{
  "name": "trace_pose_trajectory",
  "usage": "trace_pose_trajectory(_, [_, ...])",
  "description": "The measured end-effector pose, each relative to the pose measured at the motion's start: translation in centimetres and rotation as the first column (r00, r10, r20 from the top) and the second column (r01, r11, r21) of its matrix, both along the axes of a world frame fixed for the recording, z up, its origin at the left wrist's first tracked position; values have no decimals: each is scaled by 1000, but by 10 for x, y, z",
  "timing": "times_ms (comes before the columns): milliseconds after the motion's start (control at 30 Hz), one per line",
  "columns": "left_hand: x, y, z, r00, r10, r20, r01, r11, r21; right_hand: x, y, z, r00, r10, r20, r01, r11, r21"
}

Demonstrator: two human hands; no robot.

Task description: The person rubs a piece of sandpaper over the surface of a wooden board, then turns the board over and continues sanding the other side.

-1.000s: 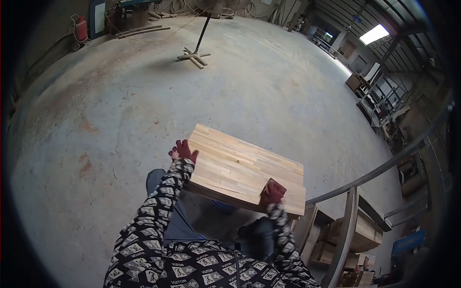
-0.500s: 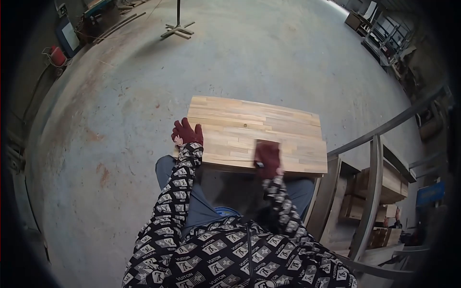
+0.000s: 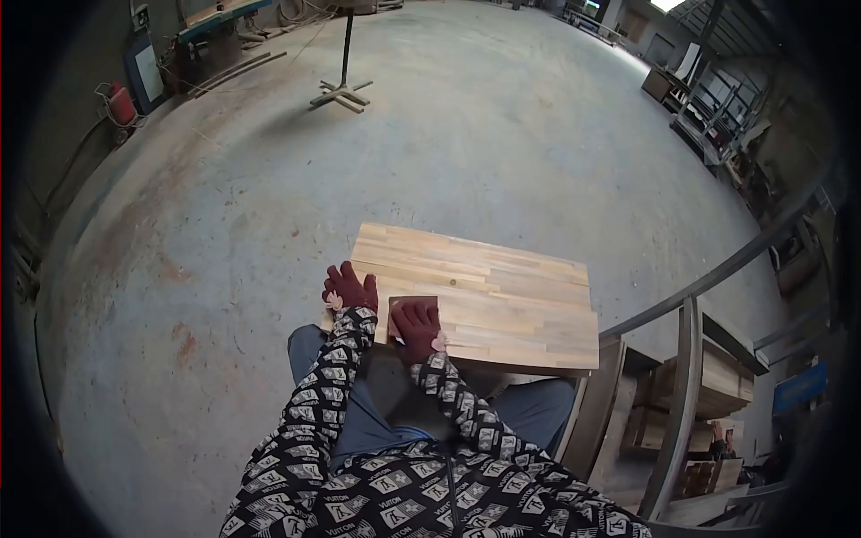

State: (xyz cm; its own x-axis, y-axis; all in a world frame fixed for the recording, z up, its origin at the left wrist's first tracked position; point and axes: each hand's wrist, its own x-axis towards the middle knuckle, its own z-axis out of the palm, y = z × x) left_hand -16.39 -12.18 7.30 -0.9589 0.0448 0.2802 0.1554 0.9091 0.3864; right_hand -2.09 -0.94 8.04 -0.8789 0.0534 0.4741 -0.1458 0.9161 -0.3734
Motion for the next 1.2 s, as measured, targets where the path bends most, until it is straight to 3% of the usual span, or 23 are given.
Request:
trace_pose_trajectory(33, [1, -1, 0, 1000, -10, 11, 10, 1000, 11, 6, 5, 2, 998, 55, 13, -54, 998, -21])
trace_pose_trajectory(100, [1, -3, -1, 999, -14, -31, 14, 1000, 20, 25, 39, -16, 1000, 4, -16, -6, 993, -122])
trace_pose_trajectory(167, [3, -3, -1, 998, -13, -63, 15, 999, 35, 66, 101, -28, 995, -77, -68, 72, 994, -77])
trace_pose_trajectory(267, [4, -1, 3, 1000, -5, -8, 5, 1000, -10, 130, 167, -12, 894, -435, -106, 432, 901, -49])
trace_pose_trajectory(300, [4, 0, 4, 1000, -4, 1, 4, 1000, -1, 146, 192, -15, 892, -415, -178, 402, 909, -109])
trace_pose_trajectory(367, [4, 2, 7, 1000, 28, 8, -28, 999, -40, 147, 192, -11, 785, -609, -112, 568, 780, -263])
trace_pose_trajectory(433, [5, 2, 6, 1000, 23, -7, -23, 998, -53, 112, 182, -48, 739, -635, -226, 336, 638, -693])
trace_pose_trajectory(467, [4, 3, 4, 1000, 26, -13, -26, 998, -49, 92, 177, -87, 770, -509, -385, 57, 656, -752])
trace_pose_trajectory(500, [3, 3, 4, 999, 30, -23, -31, 998, -47, 67, 149, -93, 829, -456, -323, 129, 719, -683])
trace_pose_trajectory(533, [3, 2, 6, 1000, 20, -14, -21, 999, -47, 42, 103, -71, 893, -392, -223, 284, 874, -395])
trace_pose_trajectory(567, [3, 1, 6, 999, 16, -29, -17, 998, -54, 24, 68, -52, 938, -311, -155, 288, 945, -155])
trace_pose_trajectory(600, [1, 1, 3, 1000, 8, -20, -9, 999, -43, 10, 33, -33, 970, -224, -98, 219, 974, -57])
trace_pose_trajectory(700, [1, -3, -2, 998, -9, -65, 8, 1000, -20, 0, 3, -7, 997, 19, 79, -15, 999, -51])
trace_pose_trajectory(767, [-1, -5, -6, 997, -39, -69, 40, 999, 14, 13, 31, -11, 996, 68, -53, -75, 988, -134])
trace_pose_trajectory(800, [0, -6, -6, 996, -42, -76, 43, 999, 12, 15, 57, -37, 991, -30, -127, 18, 995, -97])
trace_pose_trajectory(833, [0, -7, -6, 997, -35, -69, 36, 999, 14, 36, 82, -23, 979, -73, -188, 43, 987, -158])
trace_pose_trajectory(867, [1, -6, -5, 997, -38, -69, 39, 999, 11, 53, 115, -29, 978, -163, -134, 130, 965, -228])
trace_pose_trajectory(967, [1, -4, -5, 999, -46, 20, 46, 999, 7, 114, 195, -23, 862, -453, -226, 465, 885, -1])
trace_pose_trajectory(1067, [-1, -2, -5, 1000, -12, -13, 11, 999, -36, 145, 239, -16, 814, -547, -195, 562, 826, 31])
trace_pose_trajectory(1133, [-2, -1, -5, 1000, 4, -1, -4, 998, -55, 141, 249, -34, 654, -753, 76, 756, 649, -82])
trace_pose_trajectory(1167, [-3, 1, -4, 1000, 19, 6, -18, 997, -77, 129, 239, -50, 670, -743, 8, 726, 653, -217])
trace_pose_trajectory(1200, [-3, 2, -4, 1000, 5, -1, -5, 997, -82, 109, 214, -62, 735, -666, -127, 606, 729, -318])
